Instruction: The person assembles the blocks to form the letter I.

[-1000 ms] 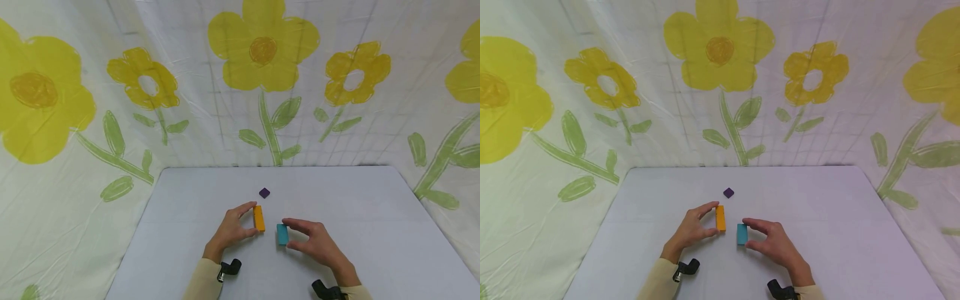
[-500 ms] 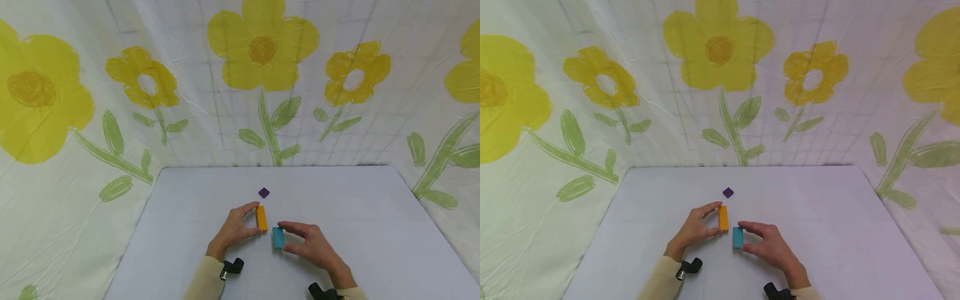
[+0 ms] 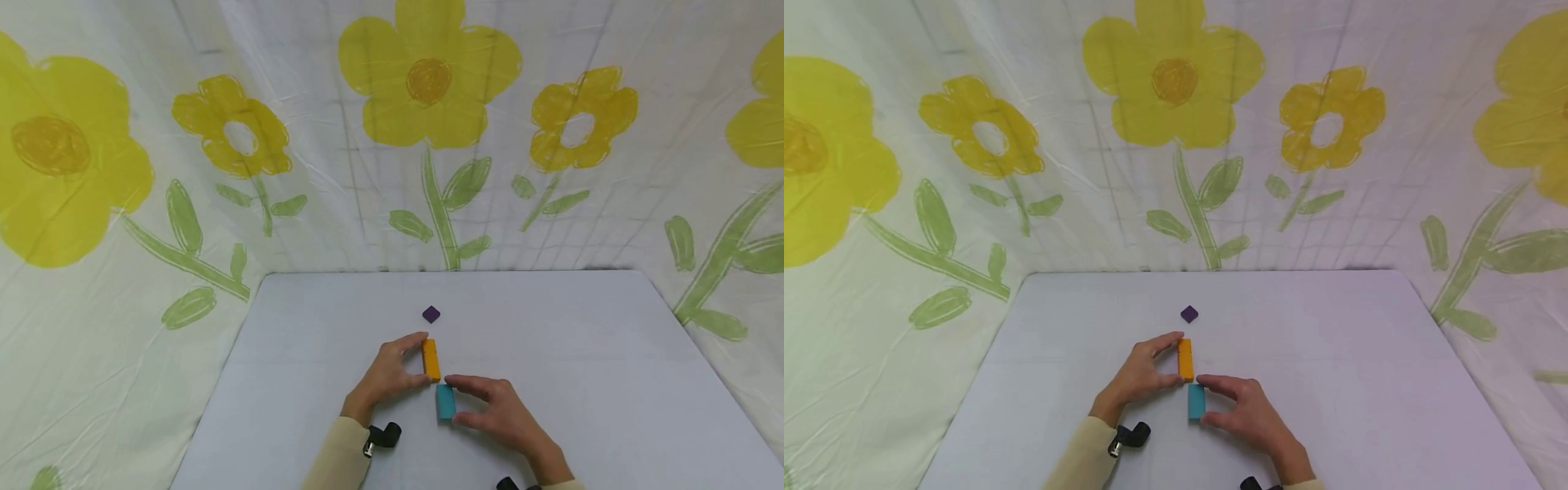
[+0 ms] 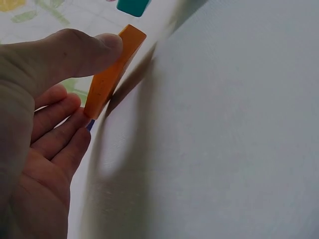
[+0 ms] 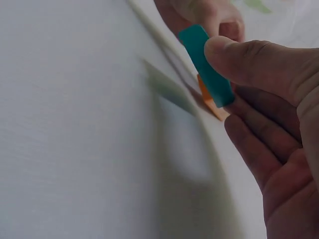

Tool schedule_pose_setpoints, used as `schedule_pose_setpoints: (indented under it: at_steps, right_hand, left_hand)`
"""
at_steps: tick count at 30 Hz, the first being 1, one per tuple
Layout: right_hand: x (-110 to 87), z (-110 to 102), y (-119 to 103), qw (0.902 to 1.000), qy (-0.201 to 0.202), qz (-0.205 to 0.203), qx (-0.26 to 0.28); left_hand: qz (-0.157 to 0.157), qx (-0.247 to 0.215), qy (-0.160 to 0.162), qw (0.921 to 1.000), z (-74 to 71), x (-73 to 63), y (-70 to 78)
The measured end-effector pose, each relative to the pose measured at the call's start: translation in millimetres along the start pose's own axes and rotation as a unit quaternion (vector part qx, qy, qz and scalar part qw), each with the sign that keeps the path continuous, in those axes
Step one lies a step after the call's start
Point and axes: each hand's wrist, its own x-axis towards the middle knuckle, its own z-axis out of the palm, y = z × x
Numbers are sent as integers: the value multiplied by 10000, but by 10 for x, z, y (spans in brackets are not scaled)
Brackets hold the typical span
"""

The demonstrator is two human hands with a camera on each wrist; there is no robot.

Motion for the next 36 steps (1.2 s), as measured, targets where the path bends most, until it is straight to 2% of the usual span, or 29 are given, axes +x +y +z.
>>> schedule_pose_setpoints:
  at_steps: [5,12,20,26,31,36]
  right_hand:
    - [-18,93,41,9999,56,-52,-138]
    - [-30,187,46,9975,212,-99,-671]
    - [-24,219,-11,9954,223,-13,-937]
    - [-18,244,-33,9936,275,-99,-1091]
    - [-62,242,-43,9893,507,-192,-1353]
    - [-111,228,-68,9882,559,-345,-1386]
  left_hand:
    - [24,52,-25,10000,9,2,-4]
    - [19,109,-106,9999,25,10,-22]
    - [94,155,-142,9997,26,35,-26]
    - [38,187,-167,9997,12,32,-39]
    - [-14,123,-191,9997,-23,27,-46]
    - [26,300,-119,9995,-51,67,-67]
